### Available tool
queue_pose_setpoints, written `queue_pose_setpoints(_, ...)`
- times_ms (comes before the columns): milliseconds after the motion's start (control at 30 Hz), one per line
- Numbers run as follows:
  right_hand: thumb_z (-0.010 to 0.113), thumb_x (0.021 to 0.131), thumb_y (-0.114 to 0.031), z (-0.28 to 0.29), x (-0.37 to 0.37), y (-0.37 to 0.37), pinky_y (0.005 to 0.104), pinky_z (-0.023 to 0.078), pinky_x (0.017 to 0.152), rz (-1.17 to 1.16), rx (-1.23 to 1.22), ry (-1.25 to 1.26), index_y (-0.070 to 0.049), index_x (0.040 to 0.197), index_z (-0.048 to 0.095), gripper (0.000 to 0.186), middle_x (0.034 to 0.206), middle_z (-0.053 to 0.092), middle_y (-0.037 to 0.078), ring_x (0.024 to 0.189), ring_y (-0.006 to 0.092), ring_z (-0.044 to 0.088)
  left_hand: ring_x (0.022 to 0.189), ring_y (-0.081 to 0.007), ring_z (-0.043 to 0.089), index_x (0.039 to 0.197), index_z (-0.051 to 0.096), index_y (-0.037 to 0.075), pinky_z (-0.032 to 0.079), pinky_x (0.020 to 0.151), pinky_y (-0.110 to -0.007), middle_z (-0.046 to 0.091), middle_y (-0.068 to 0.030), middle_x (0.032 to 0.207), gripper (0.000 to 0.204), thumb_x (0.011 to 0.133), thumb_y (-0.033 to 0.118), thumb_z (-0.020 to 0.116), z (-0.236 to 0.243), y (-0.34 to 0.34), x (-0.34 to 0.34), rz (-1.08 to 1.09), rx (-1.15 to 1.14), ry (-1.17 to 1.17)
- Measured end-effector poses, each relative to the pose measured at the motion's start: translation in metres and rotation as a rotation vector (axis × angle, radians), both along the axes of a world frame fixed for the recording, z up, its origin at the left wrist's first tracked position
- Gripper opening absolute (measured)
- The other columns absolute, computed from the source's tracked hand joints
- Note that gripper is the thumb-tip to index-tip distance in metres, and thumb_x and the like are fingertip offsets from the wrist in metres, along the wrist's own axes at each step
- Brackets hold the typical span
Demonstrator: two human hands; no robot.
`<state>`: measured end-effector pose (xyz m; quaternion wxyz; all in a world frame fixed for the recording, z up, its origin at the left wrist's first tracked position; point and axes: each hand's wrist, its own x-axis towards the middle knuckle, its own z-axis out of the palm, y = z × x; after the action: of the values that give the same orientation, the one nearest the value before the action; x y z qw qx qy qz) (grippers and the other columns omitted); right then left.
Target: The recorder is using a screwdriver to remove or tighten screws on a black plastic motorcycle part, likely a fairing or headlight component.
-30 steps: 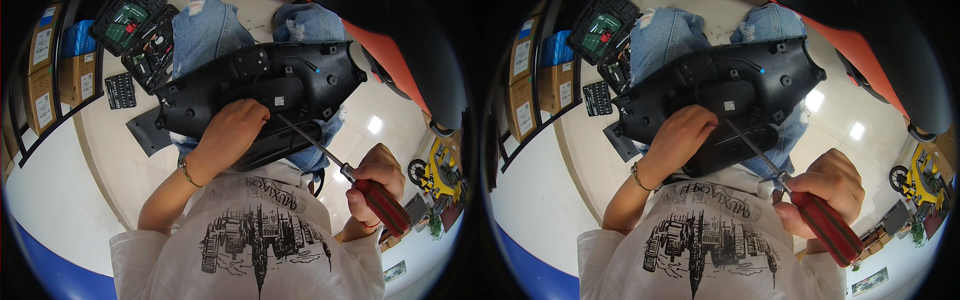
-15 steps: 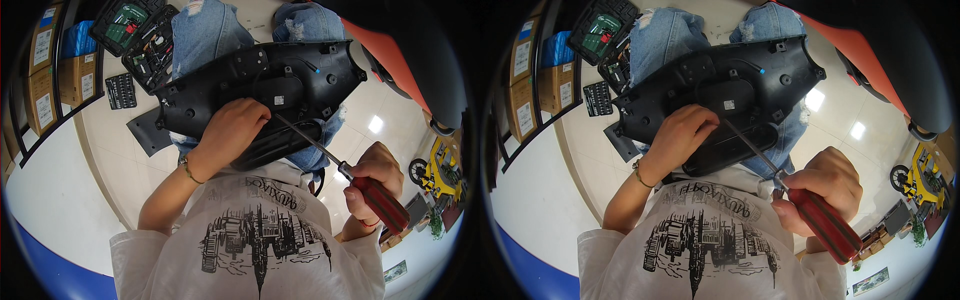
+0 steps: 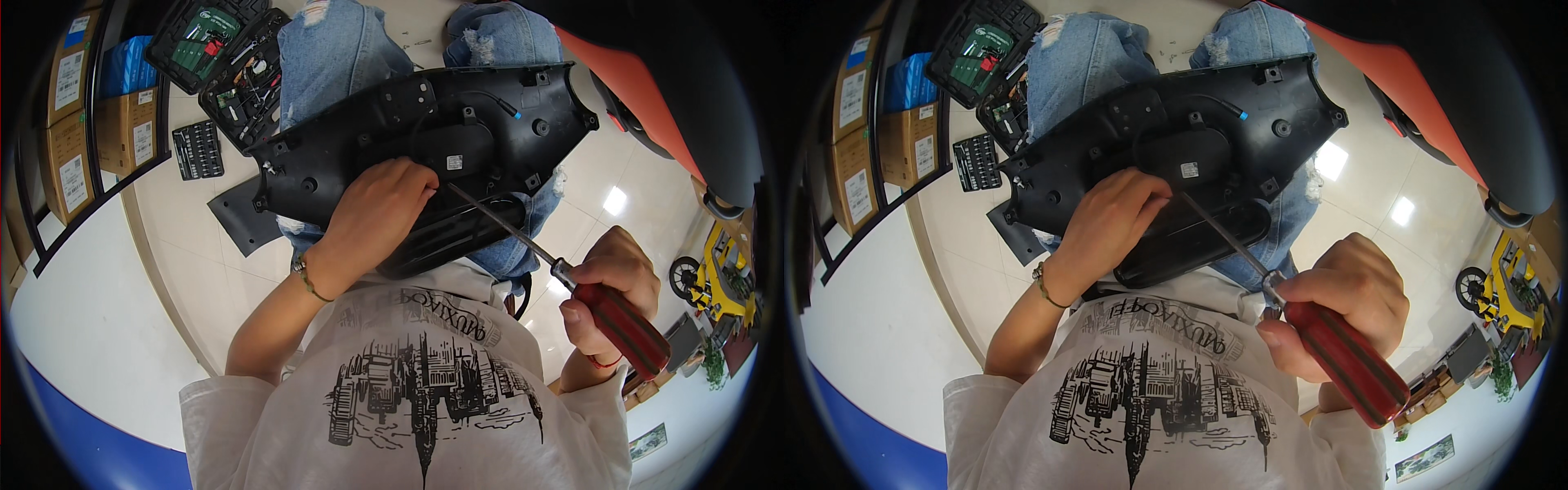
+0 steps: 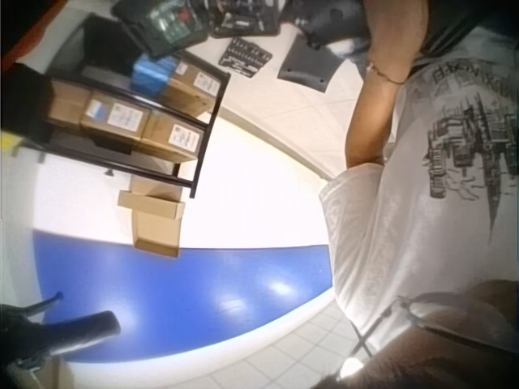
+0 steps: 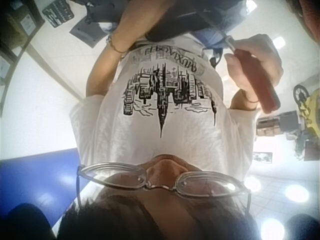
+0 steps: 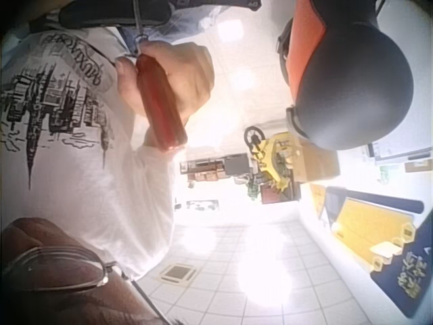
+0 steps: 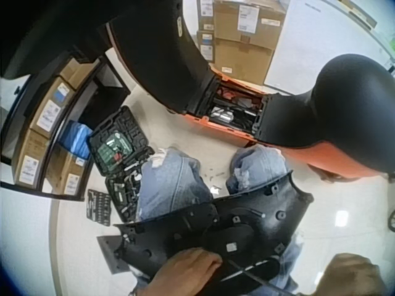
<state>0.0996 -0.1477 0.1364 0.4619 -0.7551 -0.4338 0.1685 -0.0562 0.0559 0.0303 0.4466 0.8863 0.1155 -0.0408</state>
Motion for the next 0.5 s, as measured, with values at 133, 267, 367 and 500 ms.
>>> queue_pose_setpoints(133, 0.083, 0.065, -0.02, -0.0002, 0.0003, 0.0, 0.0289, 0.034, 0.048, -0.002, 0.0, 0.005, -0.008, 0.084, 0.065, 0.028, 0.053, 0.051, -0.001, 0.047, 0.0147, 0.048, 0.085, -0.0307, 0.063, 0.096, 0.064, 0.005, 0.05, 0.076, -0.041, 0.062, -0.01, 0.087, 0.009, 0.089, 0.009, 0.067, -0.001, -0.0004, 0.0002, 0.012, -0.006, 0.012)
queue_pose_setpoints(267, 0.084, 0.065, -0.021, -0.0018, -0.0004, -0.0006, 0.0289, 0.034, 0.048, -0.004, 0.005, 0.006, -0.007, 0.084, 0.065, 0.029, 0.054, 0.052, -0.001, 0.047, 0.0146, 0.048, 0.085, -0.0305, 0.063, 0.097, 0.064, 0.005, 0.05, 0.076, -0.041, 0.062, -0.01, 0.088, 0.01, 0.089, 0.009, 0.067, -0.0017, 0.0003, 0.0002, 0.007, -0.02, 0.025)
queue_pose_setpoints(367, 0.084, 0.065, -0.021, -0.003, 0.0007, -0.0008, 0.0289, 0.034, 0.048, 0.0, 0.009, 0.001, -0.007, 0.084, 0.065, 0.03, 0.054, 0.052, 0.0, 0.047, 0.0146, 0.048, 0.085, -0.0302, 0.063, 0.096, 0.064, 0.005, 0.05, 0.075, -0.04, 0.063, -0.0098, 0.088, 0.009, 0.088, 0.009, 0.067, -0.0025, 0.0014, 0.001, -0.003, -0.021, 0.007)
queue_pose_setpoints(500, 0.085, 0.065, -0.022, -0.0035, 0.0012, -0.0015, 0.0288, 0.034, 0.048, 0.006, 0.013, 0.001, -0.007, 0.084, 0.065, 0.031, 0.054, 0.053, 0.0, 0.047, 0.0146, 0.048, 0.084, -0.0294, 0.063, 0.094, 0.065, 0.005, 0.05, 0.074, -0.04, 0.063, -0.0092, 0.087, 0.008, 0.087, 0.009, 0.068, -0.0033, 0.0015, 0.0012, 0.012, -0.041, -0.004)
